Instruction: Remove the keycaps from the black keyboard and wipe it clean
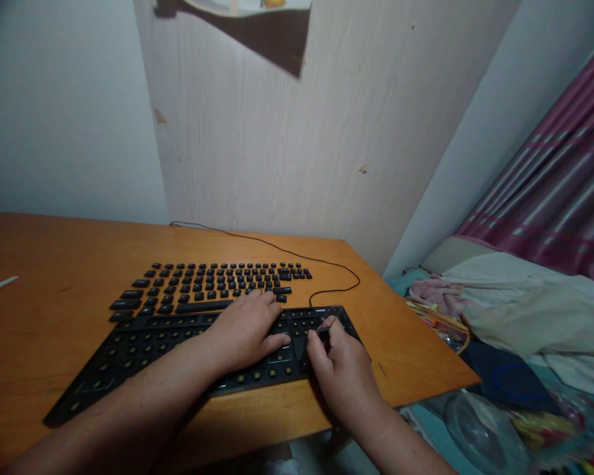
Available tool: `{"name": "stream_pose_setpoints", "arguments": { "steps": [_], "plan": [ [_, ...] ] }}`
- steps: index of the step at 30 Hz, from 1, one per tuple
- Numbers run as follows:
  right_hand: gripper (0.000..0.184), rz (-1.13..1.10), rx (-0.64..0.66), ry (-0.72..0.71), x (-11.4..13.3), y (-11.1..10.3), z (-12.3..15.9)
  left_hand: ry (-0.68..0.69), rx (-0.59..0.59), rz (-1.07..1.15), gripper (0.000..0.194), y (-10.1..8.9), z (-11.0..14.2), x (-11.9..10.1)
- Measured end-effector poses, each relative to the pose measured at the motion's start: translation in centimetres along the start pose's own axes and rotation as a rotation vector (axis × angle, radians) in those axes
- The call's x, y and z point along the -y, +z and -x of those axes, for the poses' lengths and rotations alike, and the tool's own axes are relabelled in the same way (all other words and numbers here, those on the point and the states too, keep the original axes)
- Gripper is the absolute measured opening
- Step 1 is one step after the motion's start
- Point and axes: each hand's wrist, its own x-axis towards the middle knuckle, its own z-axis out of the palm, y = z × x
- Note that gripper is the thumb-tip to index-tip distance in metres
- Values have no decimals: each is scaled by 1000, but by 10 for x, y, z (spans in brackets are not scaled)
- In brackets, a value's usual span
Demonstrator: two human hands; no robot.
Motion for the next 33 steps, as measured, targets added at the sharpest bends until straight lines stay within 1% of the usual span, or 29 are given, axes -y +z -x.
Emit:
{"name": "stream_pose_setpoints", "arguments": {
  "steps": [3,8,16,23,26,28,30,31,33],
  "plan": [
    [17,-55,-13,-14,0,1,2,-1,1,-8,40,1,0,-1],
    [17,-6,-28,-71,2,2,9,-6,-1,-11,40,3,1,-1],
    [26,-126,-23,26,-8,5,1,-21,-10,-22,41,3,0,-2],
    [26,-84,-51,20,-5,4,1,-45,-36,-9,42,4,2,-6],
    [25,-54,-86,-3,-6,3,3,-52,-72,6,36,3,3,-12],
    [24,-48,-124,-31,-7,3,4,-13,-90,45,30,2,4,-17],
    [23,-53,-155,-42,-9,4,6,70,-79,113,27,4,6,-23],
    [22,-54,-169,-40,-10,5,7,112,-67,148,28,5,7,-25],
    [21,-50,-194,-38,-12,6,9,175,-46,192,37,9,9,-28]
  ]
}}
